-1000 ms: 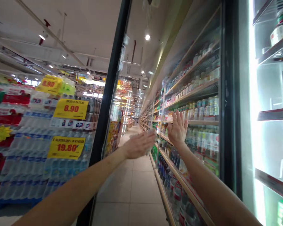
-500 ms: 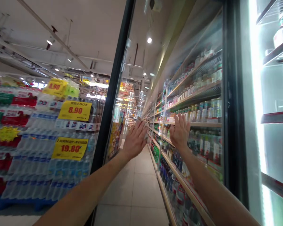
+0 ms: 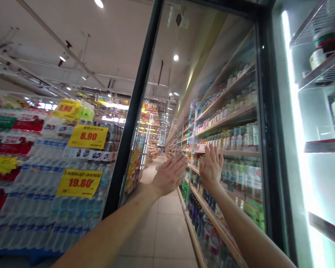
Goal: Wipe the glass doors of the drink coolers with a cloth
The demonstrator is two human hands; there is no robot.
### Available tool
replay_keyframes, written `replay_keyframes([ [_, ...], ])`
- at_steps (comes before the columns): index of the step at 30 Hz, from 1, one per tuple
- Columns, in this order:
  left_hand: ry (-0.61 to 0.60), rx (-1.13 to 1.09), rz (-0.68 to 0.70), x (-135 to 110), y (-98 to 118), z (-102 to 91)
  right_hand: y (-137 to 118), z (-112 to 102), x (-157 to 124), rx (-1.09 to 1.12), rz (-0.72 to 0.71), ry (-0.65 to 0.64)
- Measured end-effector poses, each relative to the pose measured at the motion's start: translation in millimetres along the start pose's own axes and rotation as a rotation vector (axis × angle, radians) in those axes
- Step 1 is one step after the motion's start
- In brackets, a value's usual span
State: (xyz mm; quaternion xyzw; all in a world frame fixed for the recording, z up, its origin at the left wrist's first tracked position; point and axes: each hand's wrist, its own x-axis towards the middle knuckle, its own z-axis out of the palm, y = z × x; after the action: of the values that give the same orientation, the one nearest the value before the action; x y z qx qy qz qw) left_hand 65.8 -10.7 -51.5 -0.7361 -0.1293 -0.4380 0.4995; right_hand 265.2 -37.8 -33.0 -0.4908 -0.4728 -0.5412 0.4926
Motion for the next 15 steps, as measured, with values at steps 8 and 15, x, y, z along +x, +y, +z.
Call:
replay_keyframes([
  [8,0.041,0.025,-0.103,-12,0,-1.8,-8,-2,-11,0.015,0.042,-0.054],
  [15,0.103,0.03,-0.203,-10,0,-1.6,-11,-3,-33,0.014,0.026,-0.034],
])
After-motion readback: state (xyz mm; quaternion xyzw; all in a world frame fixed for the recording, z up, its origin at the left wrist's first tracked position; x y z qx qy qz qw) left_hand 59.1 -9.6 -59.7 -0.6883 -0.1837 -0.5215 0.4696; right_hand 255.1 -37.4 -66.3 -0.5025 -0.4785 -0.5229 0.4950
